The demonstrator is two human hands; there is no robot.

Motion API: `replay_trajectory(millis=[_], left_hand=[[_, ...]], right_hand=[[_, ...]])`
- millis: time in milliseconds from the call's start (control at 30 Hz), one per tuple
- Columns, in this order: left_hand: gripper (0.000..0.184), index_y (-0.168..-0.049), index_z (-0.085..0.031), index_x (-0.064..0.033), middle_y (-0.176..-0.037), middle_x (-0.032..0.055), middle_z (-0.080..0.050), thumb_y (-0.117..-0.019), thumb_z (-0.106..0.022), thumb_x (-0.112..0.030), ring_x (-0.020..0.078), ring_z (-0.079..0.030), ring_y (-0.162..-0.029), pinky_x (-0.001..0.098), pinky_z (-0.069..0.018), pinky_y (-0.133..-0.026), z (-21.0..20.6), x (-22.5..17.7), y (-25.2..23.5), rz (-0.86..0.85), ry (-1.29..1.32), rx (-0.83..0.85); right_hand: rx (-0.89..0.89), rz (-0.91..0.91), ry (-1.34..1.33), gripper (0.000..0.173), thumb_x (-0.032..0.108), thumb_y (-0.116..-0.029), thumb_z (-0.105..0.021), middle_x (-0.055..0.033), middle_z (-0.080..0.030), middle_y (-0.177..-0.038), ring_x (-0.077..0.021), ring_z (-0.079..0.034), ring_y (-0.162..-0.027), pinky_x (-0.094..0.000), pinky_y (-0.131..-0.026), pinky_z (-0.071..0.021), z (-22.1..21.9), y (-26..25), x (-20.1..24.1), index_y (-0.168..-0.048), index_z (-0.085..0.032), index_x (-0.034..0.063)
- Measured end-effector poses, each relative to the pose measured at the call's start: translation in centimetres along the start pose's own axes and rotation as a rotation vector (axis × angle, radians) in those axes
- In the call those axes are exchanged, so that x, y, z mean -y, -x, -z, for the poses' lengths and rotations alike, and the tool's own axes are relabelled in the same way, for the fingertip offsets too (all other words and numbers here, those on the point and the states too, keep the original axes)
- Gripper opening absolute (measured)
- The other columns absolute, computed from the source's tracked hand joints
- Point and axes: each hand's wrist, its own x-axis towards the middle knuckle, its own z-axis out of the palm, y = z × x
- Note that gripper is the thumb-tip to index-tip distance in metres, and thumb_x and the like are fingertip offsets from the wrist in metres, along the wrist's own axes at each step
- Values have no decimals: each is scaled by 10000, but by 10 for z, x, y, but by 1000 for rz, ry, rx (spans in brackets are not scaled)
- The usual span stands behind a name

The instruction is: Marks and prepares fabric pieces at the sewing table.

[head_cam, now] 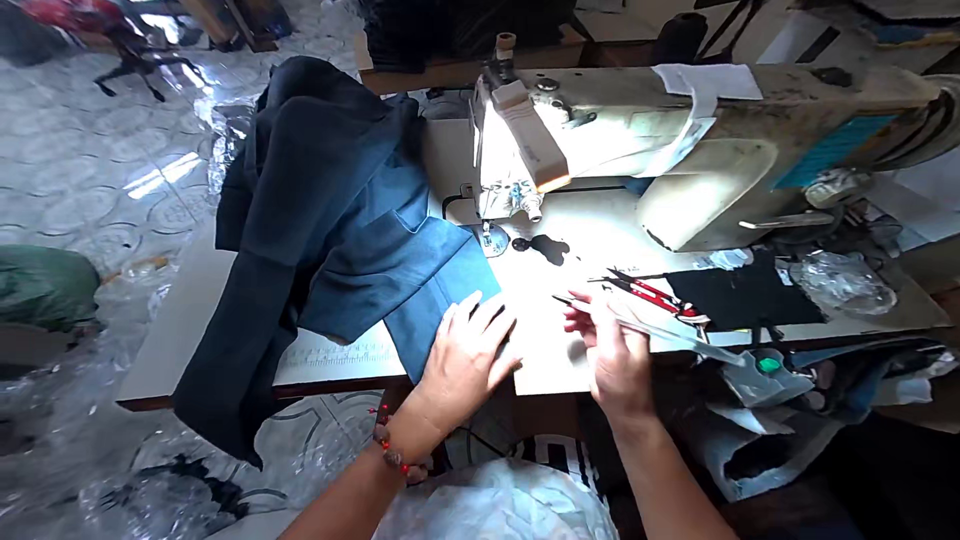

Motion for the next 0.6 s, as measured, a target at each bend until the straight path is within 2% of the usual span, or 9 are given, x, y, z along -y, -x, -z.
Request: replay_trajectory(millis=[100,167,233,367,467,533,600], left_hand=[[589,-1402,-644,-212,-1477,22,-594,-970,-529,-595,380,-486,-1412,713,-342,-1098,-5,1,0,23,-13,115],[610,-1394,-650,-274,-1452,-7,-616,-950,-498,-664,383,-511,-1391,727,-339,-1091,-8,0,4,3,-36,104],[598,-1376,-659,-320,-1437,-31,-628,-951,-460,-690,386,-529,-1371,734,-347,-1071,-10,0,8,-31,-71,81],[590,-1358,-668,-353,-1423,-56,-638,-962,-407,-704,375,-546,-1357,722,-363,-1055,-13,0,9,-45,-107,64],[585,-1356,-669,-358,-1421,-64,-639,-961,-413,-704,361,-554,-1351,711,-369,-1056,-13,-1,9,-39,-108,53],[575,-1350,-673,-348,-1412,-58,-646,-962,-424,-691,371,-561,-1342,717,-376,-1042,-13,-1,10,-38,-102,50],[567,-1335,-684,-328,-1406,-61,-650,-959,-443,-676,376,-563,-1339,723,-381,-1035,-13,-2,10,-34,-102,49]], right_hand=[[50,-12,98,216,35,-1028,-486,1,-739,-916,-57,-716,-825,-245,-807,-611,-3,-12,-23,-1127,-665,-35],[84,-2,175,169,18,-1002,-543,3,-752,-909,-53,-731,-851,-239,-841,-613,8,-13,-31,-1083,-678,-42],[121,-11,178,168,6,-987,-532,18,-759,-883,-59,-737,-840,-240,-845,-615,17,-16,-29,-1044,-689,-15],[172,-13,290,153,37,-952,-602,19,-756,-877,-29,-723,-817,-207,-810,-608,13,-22,-17,-1050,-705,-18],[203,71,380,123,88,-887,-668,52,-744,-845,23,-703,-793,-170,-769,-601,-2,-24,-16,-971,-729,22],[201,118,409,88,86,-862,-650,84,-689,-787,67,-636,-725,-133,-697,-556,-6,-26,-27,-907,-712,41],[195,135,414,79,80,-868,-628,96,-669,-762,81,-613,-700,-120,-672,-534,-5,-27,-36,-868,-701,51]])
